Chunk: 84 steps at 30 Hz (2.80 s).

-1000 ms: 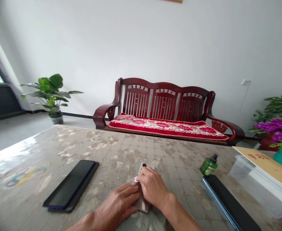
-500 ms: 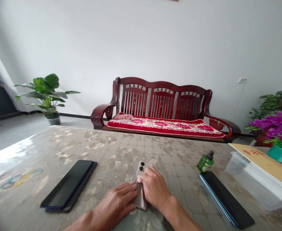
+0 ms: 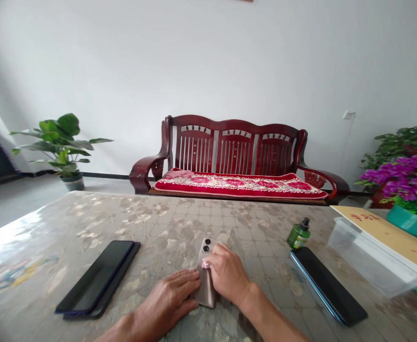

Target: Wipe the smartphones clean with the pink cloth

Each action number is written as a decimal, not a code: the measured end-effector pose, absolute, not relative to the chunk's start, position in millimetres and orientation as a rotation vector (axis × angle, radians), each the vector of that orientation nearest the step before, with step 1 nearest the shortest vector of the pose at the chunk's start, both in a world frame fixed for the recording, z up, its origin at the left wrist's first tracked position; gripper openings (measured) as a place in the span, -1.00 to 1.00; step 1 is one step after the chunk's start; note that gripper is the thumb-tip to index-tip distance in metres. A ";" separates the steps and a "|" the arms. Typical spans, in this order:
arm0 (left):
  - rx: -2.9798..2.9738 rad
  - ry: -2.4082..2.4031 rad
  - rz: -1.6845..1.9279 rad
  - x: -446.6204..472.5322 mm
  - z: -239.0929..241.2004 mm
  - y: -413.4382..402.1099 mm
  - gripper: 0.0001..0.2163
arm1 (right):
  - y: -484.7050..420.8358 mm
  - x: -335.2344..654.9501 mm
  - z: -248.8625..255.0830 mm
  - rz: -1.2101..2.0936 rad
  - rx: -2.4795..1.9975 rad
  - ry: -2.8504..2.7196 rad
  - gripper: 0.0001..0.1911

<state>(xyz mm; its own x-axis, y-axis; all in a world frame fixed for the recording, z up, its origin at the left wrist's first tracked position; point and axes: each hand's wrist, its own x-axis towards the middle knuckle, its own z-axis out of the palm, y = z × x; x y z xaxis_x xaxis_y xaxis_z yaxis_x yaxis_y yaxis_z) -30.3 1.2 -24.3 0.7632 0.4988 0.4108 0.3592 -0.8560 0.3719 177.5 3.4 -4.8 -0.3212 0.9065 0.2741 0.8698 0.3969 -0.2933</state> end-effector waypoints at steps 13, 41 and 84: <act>2.717 0.685 0.699 -32.0 -23.9 2.5 -0.86 | 28.5 186.4 -3.8 0.104 -1.714 -2.125 -0.71; 2.721 0.678 0.719 -32.1 -23.0 1.3 -0.86 | 16.3 174.9 -6.0 0.008 -1.605 -2.246 -0.75; 2.703 0.743 0.714 -30.0 -20.7 1.8 -0.91 | 7.8 178.7 -3.3 0.109 -1.441 -2.365 -0.75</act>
